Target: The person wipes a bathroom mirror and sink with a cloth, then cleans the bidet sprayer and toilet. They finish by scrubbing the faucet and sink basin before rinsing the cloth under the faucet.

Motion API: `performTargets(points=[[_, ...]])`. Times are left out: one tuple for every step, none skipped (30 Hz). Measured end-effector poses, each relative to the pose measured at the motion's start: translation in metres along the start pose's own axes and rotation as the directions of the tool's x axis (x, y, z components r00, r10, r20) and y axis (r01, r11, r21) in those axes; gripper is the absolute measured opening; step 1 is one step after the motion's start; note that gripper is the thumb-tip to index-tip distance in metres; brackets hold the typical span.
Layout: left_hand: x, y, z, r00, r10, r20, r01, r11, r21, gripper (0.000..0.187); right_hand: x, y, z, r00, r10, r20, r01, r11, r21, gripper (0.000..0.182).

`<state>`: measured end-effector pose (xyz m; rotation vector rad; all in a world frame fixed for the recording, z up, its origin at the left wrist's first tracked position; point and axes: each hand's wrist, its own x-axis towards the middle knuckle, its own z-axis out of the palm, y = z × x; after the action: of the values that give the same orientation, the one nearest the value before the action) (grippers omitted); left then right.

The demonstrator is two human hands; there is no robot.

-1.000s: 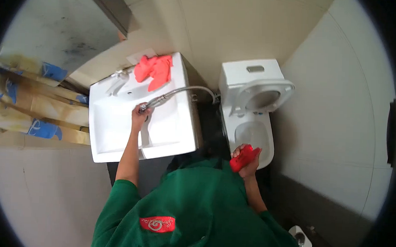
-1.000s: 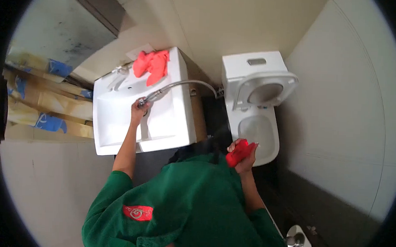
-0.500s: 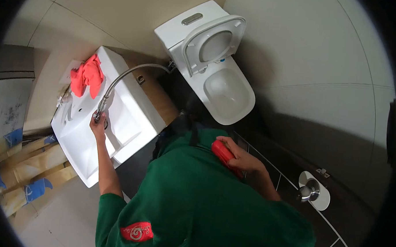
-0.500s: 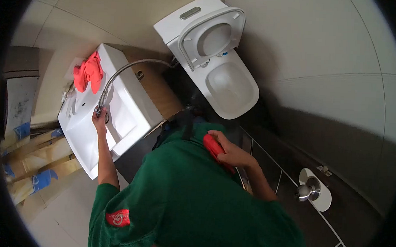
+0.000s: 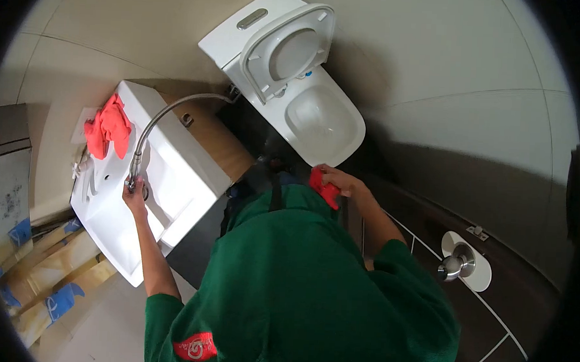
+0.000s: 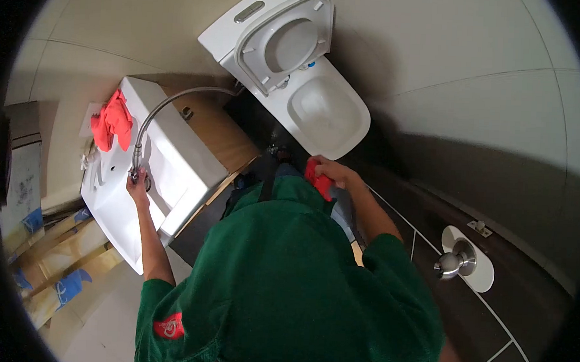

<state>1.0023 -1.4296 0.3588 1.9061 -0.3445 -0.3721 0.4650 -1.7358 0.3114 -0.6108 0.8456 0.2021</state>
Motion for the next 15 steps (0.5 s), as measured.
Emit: performTargets(points=[[0.001, -0.003, -0.002, 1.0, 0.007, 0.001, -0.007, 1.0, -0.002, 0.032, -0.014, -0.01, 0.011, 0.997, 0.005, 0.078, -0.006, 1.0, 0.006, 0.064], [0.002, -0.006, -0.003, 1.0, 0.015, -0.001, -0.015, 1.0, -0.006, 0.032, -0.035, -0.02, 0.021, 0.988, 0.01, 0.156, -0.011, 1.0, 0.008, 0.064], [0.001, -0.005, -0.004, 1.0, 0.001, 0.0, -0.001, 1.0, 0.018, 0.032, -0.056, -0.031, 0.034, 0.972, 0.018, 0.235, -0.02, 1.0, 0.008, 0.064], [0.0, -0.002, -0.005, 1.0, -0.015, 0.003, 0.015, 0.999, 0.044, 0.033, -0.073, -0.035, 0.045, 0.969, -0.033, 0.243, 0.033, 0.999, 0.008, 0.064], [0.0, 0.001, -0.004, 1.0, -0.028, 0.008, 0.028, 0.997, 0.07, 0.034, -0.089, -0.036, 0.057, 0.964, -0.089, 0.25, 0.089, 0.996, 0.01, 0.064], [0.0, 0.002, -0.001, 1.0, -0.018, -0.005, 0.019, 0.998, 0.052, 0.03, -0.098, -0.034, 0.064, 0.955, -0.147, 0.256, 0.15, 0.989, 0.01, 0.064], [-0.001, 0.003, 0.002, 1.0, -0.008, -0.019, 0.008, 0.999, 0.033, 0.026, -0.104, -0.028, 0.065, 0.967, -0.131, 0.218, 0.124, 0.991, 0.046, 0.063], [-0.003, 0.004, 0.002, 0.999, 0.001, -0.033, -0.001, 1.0, 0.018, 0.022, -0.111, -0.021, 0.065, 0.977, -0.111, 0.181, 0.097, 0.992, 0.084, 0.063], [-0.002, 0.003, 0.001, 0.999, 0.003, -0.034, -0.001, 0.999, 0.04, 0.021, -0.114, -0.016, 0.065, 0.985, -0.09, 0.144, 0.072, 0.99, 0.125, 0.063], [-0.001, 0.003, 0.0, 0.999, 0.005, -0.032, -0.004, 0.998, 0.061, 0.021, -0.112, -0.011, 0.064, 0.99, -0.099, 0.101, 0.097, 0.995, 0.021, 0.062], [0.0, 0.002, 0.001, 1.0, 0.008, -0.03, -0.006, 0.997, 0.081, 0.02, -0.108, -0.004, 0.062, 0.992, -0.112, 0.058, 0.117, 0.99, -0.084, 0.062], [-0.001, 0.003, 0.002, 1.0, 0.008, -0.024, -0.006, 0.997, 0.072, 0.02, -0.107, -0.003, 0.064, 0.992, -0.126, 0.017, 0.126, 0.973, -0.192, 0.062], [-0.001, 0.005, 0.002, 1.0, 0.01, -0.021, -0.009, 0.998, 0.063, 0.019, -0.105, -0.005, 0.065, 0.99, -0.14, -0.017, 0.126, 0.936, -0.327, 0.062], [-0.001, 0.007, 0.003, 1.0, 0.014, -0.02, -0.013, 0.999, 0.052, 0.019, -0.101, -0.011, 0.066, 0.986, -0.159, -0.048, 0.12, 0.881, -0.458, 0.061], [-0.001, 0.002, -0.001, 1.0, 0.006, -0.014, -0.005, 0.998, 0.06, 0.022, -0.096, -0.017, 0.069, 0.981, -0.179, -0.075, 0.104, 0.809, -0.579, 0.061]])
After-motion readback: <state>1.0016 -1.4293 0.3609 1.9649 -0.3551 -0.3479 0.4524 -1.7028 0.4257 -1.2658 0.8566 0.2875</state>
